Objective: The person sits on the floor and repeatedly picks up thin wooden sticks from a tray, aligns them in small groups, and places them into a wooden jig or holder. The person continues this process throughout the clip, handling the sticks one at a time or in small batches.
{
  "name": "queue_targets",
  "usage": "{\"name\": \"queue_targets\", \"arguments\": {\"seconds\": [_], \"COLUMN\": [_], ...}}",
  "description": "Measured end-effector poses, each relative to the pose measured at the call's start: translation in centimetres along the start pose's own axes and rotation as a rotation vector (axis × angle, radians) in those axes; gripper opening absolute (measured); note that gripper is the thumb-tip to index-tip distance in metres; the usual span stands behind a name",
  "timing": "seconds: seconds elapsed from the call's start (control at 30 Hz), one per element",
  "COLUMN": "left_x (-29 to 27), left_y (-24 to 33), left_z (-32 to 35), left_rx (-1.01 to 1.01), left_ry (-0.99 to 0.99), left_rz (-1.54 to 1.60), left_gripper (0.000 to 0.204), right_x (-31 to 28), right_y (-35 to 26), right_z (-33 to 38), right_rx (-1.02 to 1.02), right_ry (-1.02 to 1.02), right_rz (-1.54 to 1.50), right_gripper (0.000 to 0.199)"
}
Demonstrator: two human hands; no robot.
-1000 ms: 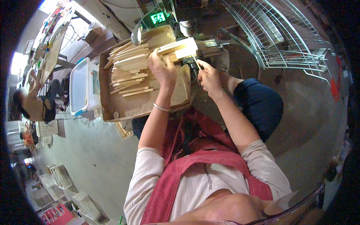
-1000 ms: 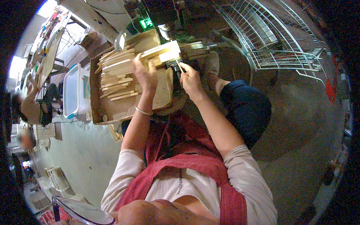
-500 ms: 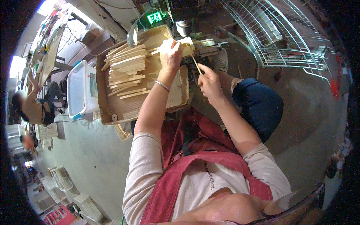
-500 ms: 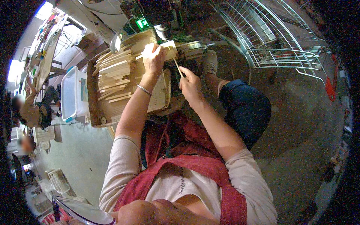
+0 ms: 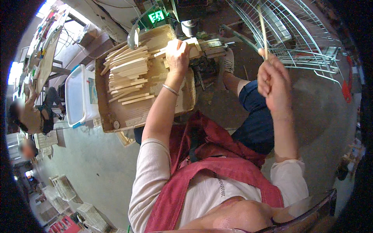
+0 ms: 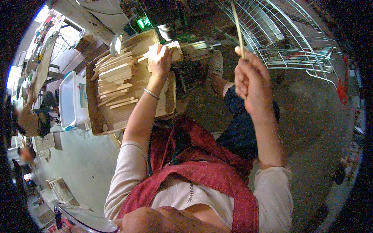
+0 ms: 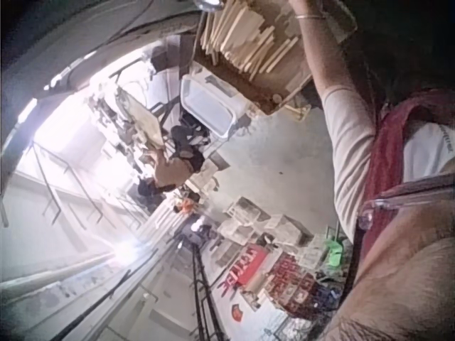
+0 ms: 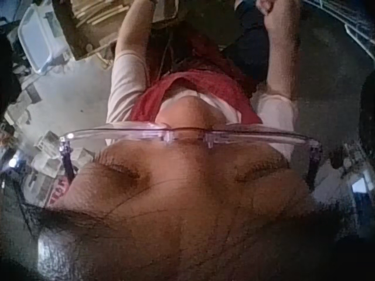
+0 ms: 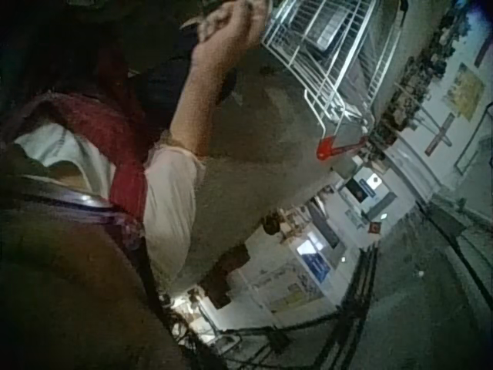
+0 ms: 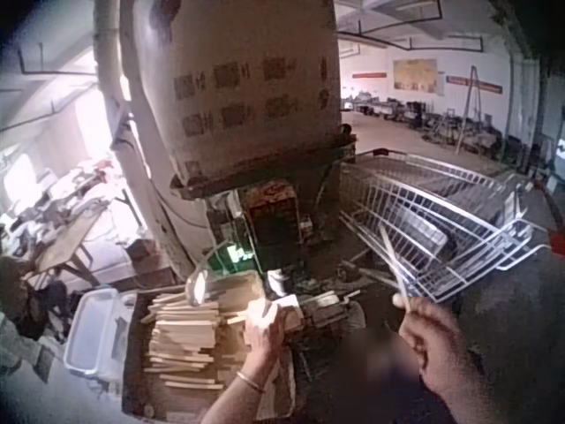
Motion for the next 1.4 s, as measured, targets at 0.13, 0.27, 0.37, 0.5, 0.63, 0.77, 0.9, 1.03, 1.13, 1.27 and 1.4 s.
{"name": "queue_targets", "arguments": {"seconds": [0.13,0.27,0.37,0.5,0.63,0.77,0.9,1.03,1.13,1.27,1.4], "left_x": [0.5,0.5,-0.2,1.2,0.1,0.3,0.3,0.4,0.3,0.7,0.5], "left_y": [-0.4,-0.1,-0.7,-0.4,-0.3,-0.2,-0.3,-0.3,-0.1,-0.4,-0.3], "left_z": [0.4,0.0,0.3,-0.1,0.0,0.0,0.1,0.0,-0.2,0.1,0.1], "left_rx": [0.041,0.061,0.051,0.056,0.053,0.043,0.045,0.041,0.034,0.036,0.034], "left_ry": [-0.024,-0.032,-0.046,-0.038,-0.018,-0.025,-0.027,-0.011,0.002,-0.026,-0.045], "left_rz": [0.012,0.033,0.007,0.055,0.046,0.05,0.036,0.033,0.06,0.024,0.018], "left_gripper": [0.013,0.012,0.015,0.017,0.016,0.017,0.016,0.014,0.014,0.013,0.013], "right_x": [0.5,1.7,3.7,6.0,8.3,7.3,7.9,7.7,7.7,7.5,7.3], "right_y": [-3.1,-6.5,-9.8,-14.3,-15.6,-15.7,-16.5,-16.4,-16.1,-15.8,-15.7], "right_z": [-3.0,-7.6,-14.0,-22.3,-26.1,-26.3,-24.2,-22.4,-21.5,-20.5,-19.4], "right_rx": [-0.06,-0.307,-0.476,-0.451,-0.557,-0.629,-0.549,-0.524,-0.551,-0.583,-0.58], "right_ry": [0.004,-0.016,0.045,0.084,-0.02,0.038,0.203,0.15,0.14,0.059,0.058], "right_rz": [0.144,0.23,0.294,0.147,0.124,0.105,0.226,0.2,0.142,0.169,0.173], "right_gripper": [0.024,0.028,0.025,0.034,0.036,0.03,0.026,0.025,0.027,0.027,0.025]}}
Point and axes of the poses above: each hand's wrist, its own z-axis away from the middle knuckle, its own x-axis out of the palm, y = z × x, the point moved 5 cm from there along -z, towards the middle knuckle
